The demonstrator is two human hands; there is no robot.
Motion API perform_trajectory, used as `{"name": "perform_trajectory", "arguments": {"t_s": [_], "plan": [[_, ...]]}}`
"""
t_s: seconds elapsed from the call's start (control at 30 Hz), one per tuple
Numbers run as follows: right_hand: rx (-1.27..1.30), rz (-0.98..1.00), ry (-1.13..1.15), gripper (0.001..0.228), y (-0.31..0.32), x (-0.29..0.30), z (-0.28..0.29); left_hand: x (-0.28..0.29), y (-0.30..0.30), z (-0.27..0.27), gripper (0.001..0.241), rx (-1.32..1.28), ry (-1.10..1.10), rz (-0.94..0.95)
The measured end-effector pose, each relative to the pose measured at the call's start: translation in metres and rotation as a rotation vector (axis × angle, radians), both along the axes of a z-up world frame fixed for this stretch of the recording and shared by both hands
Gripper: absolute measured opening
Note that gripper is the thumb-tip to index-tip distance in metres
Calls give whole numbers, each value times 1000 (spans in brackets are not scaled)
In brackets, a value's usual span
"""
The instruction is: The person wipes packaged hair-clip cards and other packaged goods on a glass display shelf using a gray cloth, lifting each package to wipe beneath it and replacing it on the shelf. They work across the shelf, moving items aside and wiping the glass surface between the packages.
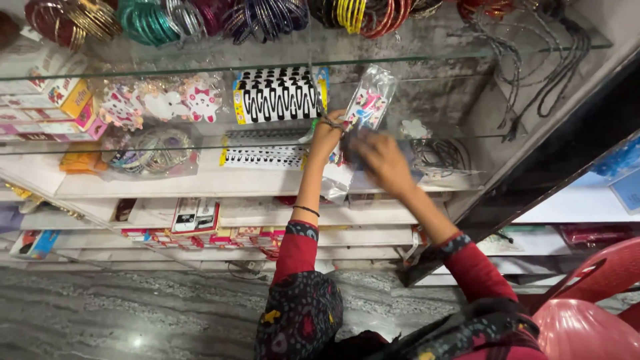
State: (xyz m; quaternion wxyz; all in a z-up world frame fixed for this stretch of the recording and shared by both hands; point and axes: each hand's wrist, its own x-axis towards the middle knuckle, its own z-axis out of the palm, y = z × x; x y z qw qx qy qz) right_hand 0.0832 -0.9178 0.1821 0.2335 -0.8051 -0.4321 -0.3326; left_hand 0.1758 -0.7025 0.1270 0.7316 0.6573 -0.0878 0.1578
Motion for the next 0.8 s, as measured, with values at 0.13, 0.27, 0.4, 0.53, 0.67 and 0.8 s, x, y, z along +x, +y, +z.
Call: {"name": "perform_trajectory", "arguments": {"t_s": [0.13, 0.27, 0.4, 0.53, 0.67, 0.8], "plan": [[-281, 339, -269, 50, 2, -10, -38, 5, 1, -3, 30, 15, 8, 1], [-286, 334, -299, 51, -4, 1, -11, 2, 3, 2, 28, -31, 30, -53], [-57, 67, -257, 58, -19, 36, 17, 0, 6, 4, 29, 41, 31, -65], [107, -144, -148, 62, -14, 33, 26, -4, 5, 2, 30, 1, -24, -92], [20, 44, -243, 66, 2, 12, -15, 9, 7, -6, 25, 2, -52, -111], [-117, 198, -285, 59, 12, -7, -43, -5, 4, 11, 23, 36, -31, -91]]}}
